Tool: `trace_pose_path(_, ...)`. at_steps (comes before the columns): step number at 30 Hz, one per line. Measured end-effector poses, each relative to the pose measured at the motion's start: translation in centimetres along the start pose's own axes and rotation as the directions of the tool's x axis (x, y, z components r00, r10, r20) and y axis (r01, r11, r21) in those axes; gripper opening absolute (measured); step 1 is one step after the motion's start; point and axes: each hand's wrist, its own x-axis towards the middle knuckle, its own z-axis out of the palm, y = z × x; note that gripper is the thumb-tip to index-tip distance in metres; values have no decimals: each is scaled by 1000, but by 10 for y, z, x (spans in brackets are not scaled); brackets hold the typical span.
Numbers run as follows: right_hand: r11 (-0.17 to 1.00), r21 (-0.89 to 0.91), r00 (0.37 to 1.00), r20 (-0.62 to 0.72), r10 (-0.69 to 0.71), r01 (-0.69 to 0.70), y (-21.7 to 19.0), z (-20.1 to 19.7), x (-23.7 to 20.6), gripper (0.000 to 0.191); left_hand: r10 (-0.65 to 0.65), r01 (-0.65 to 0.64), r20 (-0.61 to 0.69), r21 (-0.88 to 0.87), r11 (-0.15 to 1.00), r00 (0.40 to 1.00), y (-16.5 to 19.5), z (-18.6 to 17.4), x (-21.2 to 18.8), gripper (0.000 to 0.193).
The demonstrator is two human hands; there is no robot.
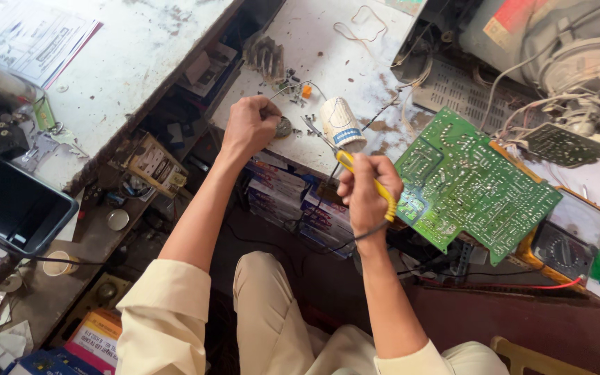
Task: The person solders a small cylindrical component and a wire to a green circuit board using a soldering iron and solder wire. They then use pliers to trim the excess wire and continue soldering additional points on the board.
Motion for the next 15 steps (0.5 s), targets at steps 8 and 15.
trace_pose_path(8, 960, 263, 995, -53, -83, 94, -47, -72, -37, 15, 286, -311, -156, -171, 935, 945, 62, 6, -36, 3)
trace_pose_path(15, 932, 326, 983, -144, -117, 159, -82, -149, -68, 19, 553, -595, -259, -121, 795, 792, 116, 23, -58, 10)
